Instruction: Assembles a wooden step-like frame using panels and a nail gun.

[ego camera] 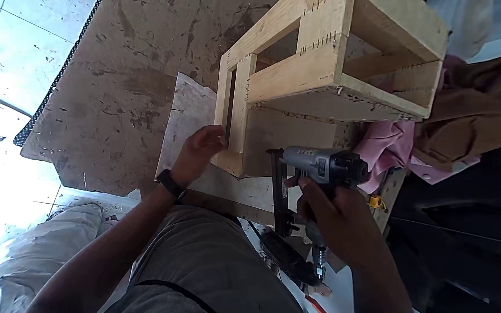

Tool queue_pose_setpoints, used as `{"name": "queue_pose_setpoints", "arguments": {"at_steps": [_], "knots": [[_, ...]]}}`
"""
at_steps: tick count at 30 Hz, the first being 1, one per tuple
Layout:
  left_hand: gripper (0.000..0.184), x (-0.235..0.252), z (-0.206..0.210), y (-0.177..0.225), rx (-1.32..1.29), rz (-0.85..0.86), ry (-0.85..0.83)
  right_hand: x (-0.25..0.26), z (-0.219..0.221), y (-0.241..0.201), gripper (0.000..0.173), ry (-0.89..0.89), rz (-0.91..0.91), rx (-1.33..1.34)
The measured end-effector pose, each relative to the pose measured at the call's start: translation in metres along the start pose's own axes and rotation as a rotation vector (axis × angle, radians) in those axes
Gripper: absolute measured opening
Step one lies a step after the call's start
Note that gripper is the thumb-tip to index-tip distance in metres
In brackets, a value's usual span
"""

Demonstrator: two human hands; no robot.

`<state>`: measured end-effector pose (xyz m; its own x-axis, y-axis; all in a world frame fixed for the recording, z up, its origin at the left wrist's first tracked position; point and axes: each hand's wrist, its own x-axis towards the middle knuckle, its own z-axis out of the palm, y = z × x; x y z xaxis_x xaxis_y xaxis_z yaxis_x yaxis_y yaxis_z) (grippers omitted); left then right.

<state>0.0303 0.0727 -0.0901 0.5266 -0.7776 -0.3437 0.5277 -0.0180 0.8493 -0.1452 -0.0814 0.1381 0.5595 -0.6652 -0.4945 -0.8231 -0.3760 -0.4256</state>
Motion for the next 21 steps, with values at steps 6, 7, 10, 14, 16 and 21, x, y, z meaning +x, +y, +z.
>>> {"name": "queue_pose_setpoints", "arguments": {"at_steps": [6,7,10,14,16,21], "knots": [[0.116,0.007,0.058,-0.001,0.489,-0.102,0.108,0.042,-0.003,-0.019,0.030,0.017,-0.037,0.022],[0.115,0.009,0.060,-0.005,0.507,-0.108,0.124,0.047,-0.003,-0.023,0.030,0.015,-0.037,0.015],[0.105,0.013,0.062,-0.004,0.465,-0.102,0.123,0.063,0.001,-0.030,0.032,0.001,-0.027,-0.048],[0.098,0.010,0.065,0.001,0.400,-0.149,0.126,0.072,0.001,-0.029,0.032,-0.012,-0.027,-0.126],[0.099,0.007,0.067,0.002,0.390,-0.144,0.119,0.070,-0.008,-0.023,0.032,-0.006,-0.018,-0.113],[0.097,0.011,0.066,0.000,0.404,-0.133,0.122,0.084,-0.022,0.007,0.031,0.071,-0.012,-0.180]]}}
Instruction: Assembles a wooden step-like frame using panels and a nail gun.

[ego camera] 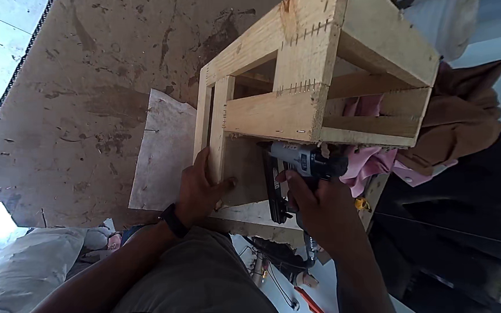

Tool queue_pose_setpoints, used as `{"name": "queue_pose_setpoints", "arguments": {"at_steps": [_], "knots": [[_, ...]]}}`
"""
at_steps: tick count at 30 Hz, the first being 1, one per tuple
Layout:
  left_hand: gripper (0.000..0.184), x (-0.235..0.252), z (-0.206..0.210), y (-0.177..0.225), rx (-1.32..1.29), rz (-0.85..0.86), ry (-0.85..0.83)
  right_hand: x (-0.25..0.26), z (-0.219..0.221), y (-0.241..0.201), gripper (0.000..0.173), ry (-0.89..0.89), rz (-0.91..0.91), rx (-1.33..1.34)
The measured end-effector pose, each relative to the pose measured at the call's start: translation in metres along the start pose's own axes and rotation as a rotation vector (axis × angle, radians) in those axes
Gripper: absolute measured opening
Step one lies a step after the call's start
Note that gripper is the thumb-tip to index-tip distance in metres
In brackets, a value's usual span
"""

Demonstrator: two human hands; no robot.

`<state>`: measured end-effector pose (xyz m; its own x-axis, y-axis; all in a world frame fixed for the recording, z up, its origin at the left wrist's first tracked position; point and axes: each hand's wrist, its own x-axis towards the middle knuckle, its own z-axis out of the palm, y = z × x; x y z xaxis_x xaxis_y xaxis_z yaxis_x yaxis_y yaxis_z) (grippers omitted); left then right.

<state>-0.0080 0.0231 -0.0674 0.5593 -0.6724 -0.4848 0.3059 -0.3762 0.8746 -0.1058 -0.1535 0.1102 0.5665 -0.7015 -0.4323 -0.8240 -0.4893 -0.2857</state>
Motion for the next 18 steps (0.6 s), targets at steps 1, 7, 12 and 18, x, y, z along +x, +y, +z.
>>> {"name": "queue_pose_setpoints", "arguments": {"at_steps": [1,7,12,18], "knots": [[0.097,0.000,0.000,0.001,-0.008,-0.003,-0.012,0.002,-0.003,0.003,0.030,-0.004,0.010,-0.010],[0.099,0.001,0.000,0.002,-0.056,-0.015,-0.017,0.012,-0.023,0.052,0.034,0.036,0.058,0.005],[0.097,0.002,0.002,0.001,-0.046,0.004,-0.026,0.018,-0.040,0.080,0.030,0.053,0.109,0.044],[0.093,-0.003,0.001,0.003,-0.045,-0.008,-0.024,0.028,-0.055,0.111,0.034,0.071,0.181,0.054]]}}
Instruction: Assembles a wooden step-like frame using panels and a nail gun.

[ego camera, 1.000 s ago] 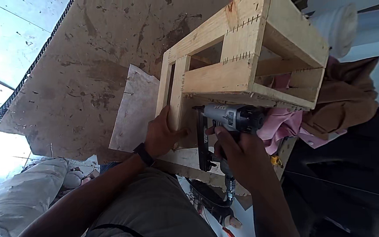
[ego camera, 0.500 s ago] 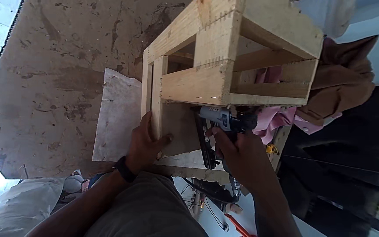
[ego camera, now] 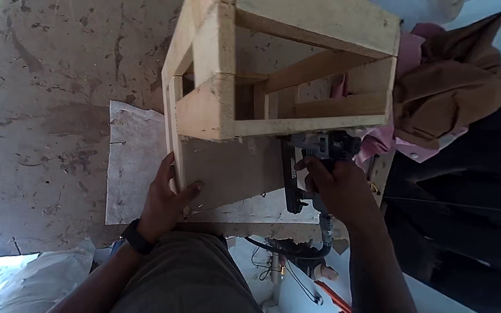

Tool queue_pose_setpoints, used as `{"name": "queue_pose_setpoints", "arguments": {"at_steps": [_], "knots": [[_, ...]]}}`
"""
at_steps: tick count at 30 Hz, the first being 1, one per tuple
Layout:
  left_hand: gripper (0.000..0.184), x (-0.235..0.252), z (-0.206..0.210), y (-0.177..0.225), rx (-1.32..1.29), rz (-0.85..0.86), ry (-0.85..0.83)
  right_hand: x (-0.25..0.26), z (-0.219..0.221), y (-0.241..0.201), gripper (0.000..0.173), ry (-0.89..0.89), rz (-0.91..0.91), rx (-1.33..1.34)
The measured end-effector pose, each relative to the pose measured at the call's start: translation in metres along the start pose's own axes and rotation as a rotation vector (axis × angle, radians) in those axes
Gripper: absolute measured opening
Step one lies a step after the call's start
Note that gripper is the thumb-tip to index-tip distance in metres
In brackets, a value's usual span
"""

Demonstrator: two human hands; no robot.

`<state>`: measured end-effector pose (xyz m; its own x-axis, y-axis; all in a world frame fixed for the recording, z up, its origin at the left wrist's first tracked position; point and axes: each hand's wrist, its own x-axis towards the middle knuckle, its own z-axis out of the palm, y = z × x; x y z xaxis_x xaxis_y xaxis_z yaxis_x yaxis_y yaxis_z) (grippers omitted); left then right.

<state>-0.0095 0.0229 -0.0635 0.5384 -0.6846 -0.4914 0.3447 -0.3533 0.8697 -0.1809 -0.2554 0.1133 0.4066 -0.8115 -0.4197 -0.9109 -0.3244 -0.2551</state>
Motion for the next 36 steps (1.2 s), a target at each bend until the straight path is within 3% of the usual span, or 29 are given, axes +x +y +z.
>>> {"name": "queue_pose_setpoints", "arguments": {"at_steps": [7,12,15,19,21,23,25,26,28,30,31,33,36], "knots": [[0.088,0.002,-0.002,0.005,-0.026,0.041,-0.021,0.028,-0.014,0.037,0.029,0.008,0.007,0.055],[0.086,0.005,-0.008,0.002,-0.076,0.080,-0.067,0.002,-0.039,0.087,0.038,0.067,0.037,0.282],[0.075,-0.006,-0.031,0.009,-0.057,0.041,-0.025,-0.021,-0.047,0.182,0.040,0.125,0.144,0.478],[0.059,-0.031,-0.078,0.010,0.067,-0.031,0.046,-0.040,-0.012,0.343,0.039,0.206,0.423,0.724],[0.060,-0.048,-0.083,0.016,0.286,0.071,0.141,-0.042,0.015,0.428,0.040,0.209,0.486,0.894],[0.065,-0.070,-0.071,0.031,0.624,0.330,0.299,-0.042,0.045,0.505,0.044,0.211,0.516,1.062],[0.052,-0.092,-0.022,0.051,0.712,0.643,0.397,-0.036,0.069,0.565,0.048,0.268,0.591,1.083],[0.040,-0.101,0.016,0.060,0.660,0.748,0.329,-0.036,0.077,0.584,0.051,0.326,0.677,0.985],[0.026,-0.104,0.109,0.067,0.502,0.794,-0.004,-0.044,0.076,0.598,0.061,0.420,0.834,0.656],[0.027,-0.080,0.207,0.061,0.439,0.708,-0.341,-0.060,0.058,0.580,0.057,0.540,0.770,0.449],[0.027,-0.062,0.257,0.053,0.448,0.638,-0.417,-0.063,0.047,0.562,0.052,0.612,0.696,0.426],[0.034,-0.011,0.345,0.033,0.493,0.455,-0.459,-0.049,0.039,0.520,0.048,0.632,0.527,0.493],[0.059,0.082,0.446,-0.003,0.571,0.276,-0.355,-0.002,0.065,0.491,0.060,0.382,0.422,0.567]]}}
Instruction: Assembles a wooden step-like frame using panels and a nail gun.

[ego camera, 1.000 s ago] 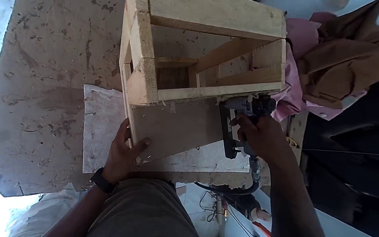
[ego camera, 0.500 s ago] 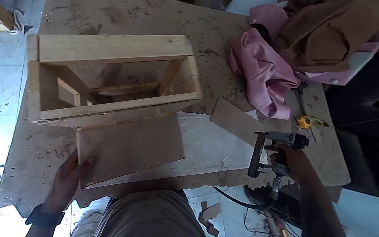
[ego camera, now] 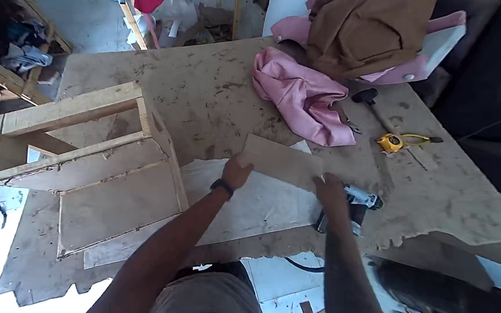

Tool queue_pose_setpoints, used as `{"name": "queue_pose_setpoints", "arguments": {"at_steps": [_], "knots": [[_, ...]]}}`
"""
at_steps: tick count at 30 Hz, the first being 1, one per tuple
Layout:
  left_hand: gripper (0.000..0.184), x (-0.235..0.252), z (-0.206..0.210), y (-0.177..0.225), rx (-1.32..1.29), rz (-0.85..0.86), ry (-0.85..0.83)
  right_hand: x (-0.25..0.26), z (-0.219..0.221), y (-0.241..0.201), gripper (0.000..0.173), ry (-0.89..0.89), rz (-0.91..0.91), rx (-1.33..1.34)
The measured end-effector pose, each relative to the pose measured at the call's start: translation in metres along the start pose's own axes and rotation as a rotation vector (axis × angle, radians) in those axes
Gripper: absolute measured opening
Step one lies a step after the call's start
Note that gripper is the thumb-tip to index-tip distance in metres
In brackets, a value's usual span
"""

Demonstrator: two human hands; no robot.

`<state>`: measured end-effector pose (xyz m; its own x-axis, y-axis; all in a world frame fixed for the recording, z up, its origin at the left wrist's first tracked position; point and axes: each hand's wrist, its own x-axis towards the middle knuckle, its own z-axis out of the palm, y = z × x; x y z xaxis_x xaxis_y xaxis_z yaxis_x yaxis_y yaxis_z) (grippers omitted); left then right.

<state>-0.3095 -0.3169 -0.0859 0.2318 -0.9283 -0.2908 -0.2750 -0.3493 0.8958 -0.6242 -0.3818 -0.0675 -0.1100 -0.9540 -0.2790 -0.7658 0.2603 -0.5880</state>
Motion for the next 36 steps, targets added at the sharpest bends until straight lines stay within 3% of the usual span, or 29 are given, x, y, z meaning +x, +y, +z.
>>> {"name": "queue_pose_setpoints", "arguments": {"at_steps": [3,5,9,11,13,15,18,22,25,28,31,36], "knots": [[0.072,0.069,0.036,-0.002,0.208,-0.201,0.069,0.008,0.041,-0.002,0.071,0.033,0.091,0.017],[0.074,0.081,0.043,0.007,0.303,-0.282,0.072,0.007,0.048,0.011,0.072,0.098,0.113,0.033],[0.056,0.057,0.009,0.032,0.196,-0.136,0.202,-0.001,0.029,0.034,0.054,0.046,0.041,0.436],[0.058,0.017,-0.036,0.062,0.135,0.028,0.280,-0.010,0.021,0.020,0.048,-0.019,-0.038,0.690],[0.061,-0.041,-0.097,0.105,0.158,0.171,0.347,-0.028,0.010,-0.027,0.042,-0.077,-0.217,0.842],[0.065,-0.104,-0.169,0.142,0.271,0.264,0.455,-0.057,-0.002,-0.101,0.039,-0.183,-0.409,0.871],[0.061,-0.182,-0.290,0.174,0.442,0.227,0.648,-0.101,-0.001,-0.228,0.036,-0.332,-0.620,0.767],[0.061,-0.237,-0.420,0.131,0.366,0.142,0.830,-0.139,0.058,-0.368,0.034,-0.429,-0.782,0.614],[0.060,-0.239,-0.464,0.067,0.262,0.100,0.920,-0.149,0.118,-0.425,0.035,-0.391,-0.770,0.542],[0.062,-0.233,-0.480,0.015,0.148,0.025,0.899,-0.160,0.145,-0.440,0.025,-0.292,-0.769,0.385],[0.066,-0.223,-0.485,-0.022,0.101,-0.001,0.820,-0.173,0.145,-0.437,0.021,-0.214,-0.761,0.278],[0.066,-0.228,-0.489,-0.030,0.166,0.031,0.766,-0.188,0.154,-0.426,0.019,-0.103,-0.755,0.288]]}}
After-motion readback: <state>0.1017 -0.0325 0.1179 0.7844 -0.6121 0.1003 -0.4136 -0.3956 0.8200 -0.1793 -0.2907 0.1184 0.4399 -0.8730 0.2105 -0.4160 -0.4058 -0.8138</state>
